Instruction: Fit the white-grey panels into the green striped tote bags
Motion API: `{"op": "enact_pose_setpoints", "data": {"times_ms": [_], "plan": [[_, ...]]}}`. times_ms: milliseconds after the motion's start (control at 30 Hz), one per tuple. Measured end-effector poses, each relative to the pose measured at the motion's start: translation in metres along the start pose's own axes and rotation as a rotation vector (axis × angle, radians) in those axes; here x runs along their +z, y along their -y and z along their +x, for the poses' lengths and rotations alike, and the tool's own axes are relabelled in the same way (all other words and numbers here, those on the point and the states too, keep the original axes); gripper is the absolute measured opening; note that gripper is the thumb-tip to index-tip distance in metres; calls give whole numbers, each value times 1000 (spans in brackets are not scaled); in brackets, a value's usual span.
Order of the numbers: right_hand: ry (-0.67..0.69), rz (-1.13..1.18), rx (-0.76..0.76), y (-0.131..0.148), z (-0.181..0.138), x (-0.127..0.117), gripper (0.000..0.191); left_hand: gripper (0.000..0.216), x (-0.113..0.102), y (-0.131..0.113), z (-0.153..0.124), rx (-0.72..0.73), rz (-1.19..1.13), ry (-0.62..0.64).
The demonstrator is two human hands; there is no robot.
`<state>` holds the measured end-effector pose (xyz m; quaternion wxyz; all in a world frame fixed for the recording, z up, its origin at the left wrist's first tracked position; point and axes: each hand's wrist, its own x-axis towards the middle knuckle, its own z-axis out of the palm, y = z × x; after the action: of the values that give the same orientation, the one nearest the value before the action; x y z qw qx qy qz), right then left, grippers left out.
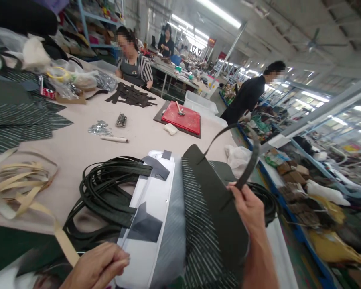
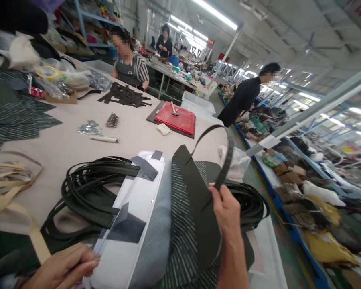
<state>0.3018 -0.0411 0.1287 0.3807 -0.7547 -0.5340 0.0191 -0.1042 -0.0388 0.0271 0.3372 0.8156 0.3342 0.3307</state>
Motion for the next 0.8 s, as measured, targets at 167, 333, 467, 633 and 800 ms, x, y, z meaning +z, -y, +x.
{"op": "enact_pose_setpoints", "data": {"times_ms": [167,333,467,633,800], "plan": [[17,-436,425,-109,-14,-87,44,40,-1,-13,26,49,33,-22],[-49,-503,410,-64,-65,-54,45,39,4,-12,41,181,151,4],[360,187,15,44,-106,31,19,40,6,-10,46,232,229,53],[553,356,-374,107,-127,100,18,40,5,-7,48,243,268,88],[536,341,-435,100,-128,122,14,36,7,4,45,177,226,76]]}}
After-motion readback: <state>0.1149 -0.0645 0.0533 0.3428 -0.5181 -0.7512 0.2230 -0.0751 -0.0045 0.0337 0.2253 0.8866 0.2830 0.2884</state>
